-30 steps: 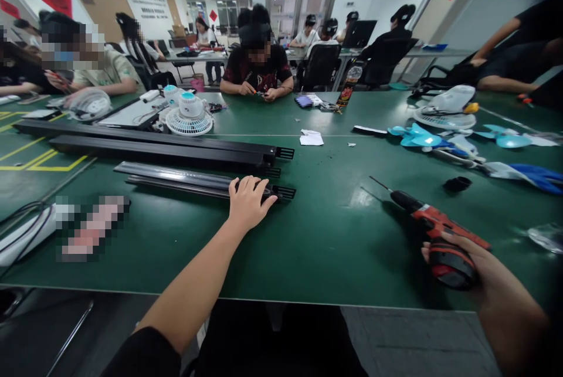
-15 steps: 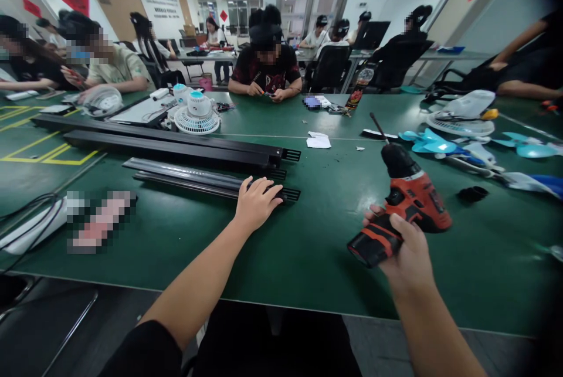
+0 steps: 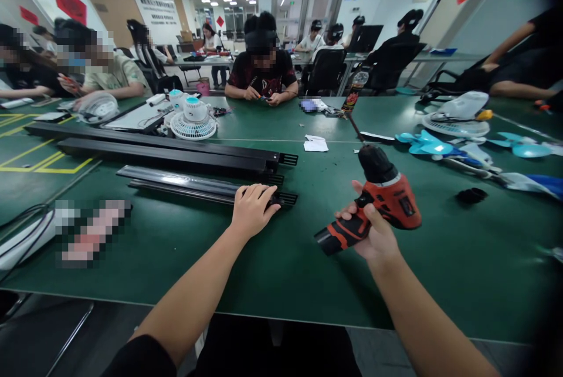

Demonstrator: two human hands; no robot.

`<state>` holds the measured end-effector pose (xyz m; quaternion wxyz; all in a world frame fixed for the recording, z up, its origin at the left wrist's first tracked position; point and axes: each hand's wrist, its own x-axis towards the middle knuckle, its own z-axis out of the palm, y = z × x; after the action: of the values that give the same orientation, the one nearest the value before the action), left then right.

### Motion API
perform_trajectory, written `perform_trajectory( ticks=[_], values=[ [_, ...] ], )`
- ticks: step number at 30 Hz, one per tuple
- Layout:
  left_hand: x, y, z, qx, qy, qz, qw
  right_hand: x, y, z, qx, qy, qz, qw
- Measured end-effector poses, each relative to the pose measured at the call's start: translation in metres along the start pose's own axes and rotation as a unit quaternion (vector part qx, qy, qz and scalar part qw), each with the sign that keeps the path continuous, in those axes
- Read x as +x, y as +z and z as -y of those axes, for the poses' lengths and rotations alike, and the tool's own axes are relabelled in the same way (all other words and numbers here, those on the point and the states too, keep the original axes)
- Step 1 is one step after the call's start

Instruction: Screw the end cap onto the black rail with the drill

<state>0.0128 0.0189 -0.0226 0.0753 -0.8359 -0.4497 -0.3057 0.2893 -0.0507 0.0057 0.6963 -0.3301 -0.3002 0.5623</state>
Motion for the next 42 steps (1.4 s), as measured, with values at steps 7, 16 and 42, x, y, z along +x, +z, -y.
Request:
perform_trajectory(
  ticks=[7,16,42],
  values=[
    [-0.002,-0.005,0.002,0.005,-0.027,0.003,1.0,-0.008,-0.021,-0.006,-0.021,0.1,0.037,0.994],
    [-0.003,-0.009,0.006,0.0,-0.01,0.028,1.0,-0.018,-0.03,-0.004,0.027,0.116,0.021,0.993],
    [0.01,-0.018,0.014,0.014,0.057,0.074,0.996,-0.033,-0.052,0.0,-0.033,0.29,0.038,0.956]
  ],
)
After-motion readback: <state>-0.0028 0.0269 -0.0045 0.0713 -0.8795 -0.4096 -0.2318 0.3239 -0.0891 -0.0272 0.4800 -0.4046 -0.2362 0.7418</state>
